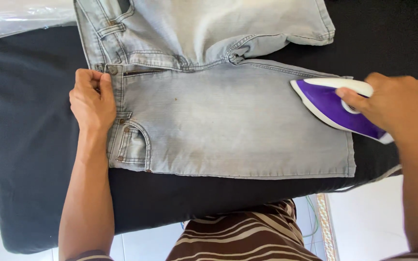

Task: Ironing a pair of denim shorts on an ironing board.

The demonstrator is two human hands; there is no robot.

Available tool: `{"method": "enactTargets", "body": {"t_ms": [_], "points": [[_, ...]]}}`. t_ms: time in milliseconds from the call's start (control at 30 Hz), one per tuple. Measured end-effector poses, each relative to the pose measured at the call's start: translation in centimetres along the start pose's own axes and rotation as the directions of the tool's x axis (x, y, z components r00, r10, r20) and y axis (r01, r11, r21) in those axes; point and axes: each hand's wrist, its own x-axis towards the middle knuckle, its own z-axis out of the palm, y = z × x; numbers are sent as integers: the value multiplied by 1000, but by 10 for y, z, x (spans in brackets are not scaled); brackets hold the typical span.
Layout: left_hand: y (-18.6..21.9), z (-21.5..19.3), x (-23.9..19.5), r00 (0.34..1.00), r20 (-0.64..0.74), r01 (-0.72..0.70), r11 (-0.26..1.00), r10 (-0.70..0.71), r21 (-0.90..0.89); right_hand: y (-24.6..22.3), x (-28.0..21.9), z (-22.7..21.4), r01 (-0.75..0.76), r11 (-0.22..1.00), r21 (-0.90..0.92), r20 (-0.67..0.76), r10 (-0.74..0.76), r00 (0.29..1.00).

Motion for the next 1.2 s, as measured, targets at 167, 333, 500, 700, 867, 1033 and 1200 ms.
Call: {"method": "enactTargets", "body": {"t_ms": [167,333,500,700,867,1033,1200], "points": [[0,0,0,1000,-20,19,1000,-19,-13,-51,25,-24,88,981,170,43,-97,994],[-9,5,0,999,-44,24,1000,-25,-12,-125,45,-90,357,874,329,-203,-304,931],[1,1,2,997,-42,68,997,-70,-42,-209,55,-142,592,690,417,-431,-423,797],[6,-2,1,996,3,86,995,-86,-58,-260,54,-165,667,619,414,-477,-477,738],[7,-3,2,999,-9,49,996,-50,-72,-224,49,-164,600,660,451,-257,-548,796],[2,-3,0,998,3,64,996,-64,-60,-136,38,-108,412,805,427,-222,-348,911],[3,-2,0,1000,-4,24,999,-24,-44,-48,16,-40,78,967,243,87,-102,991]]}}
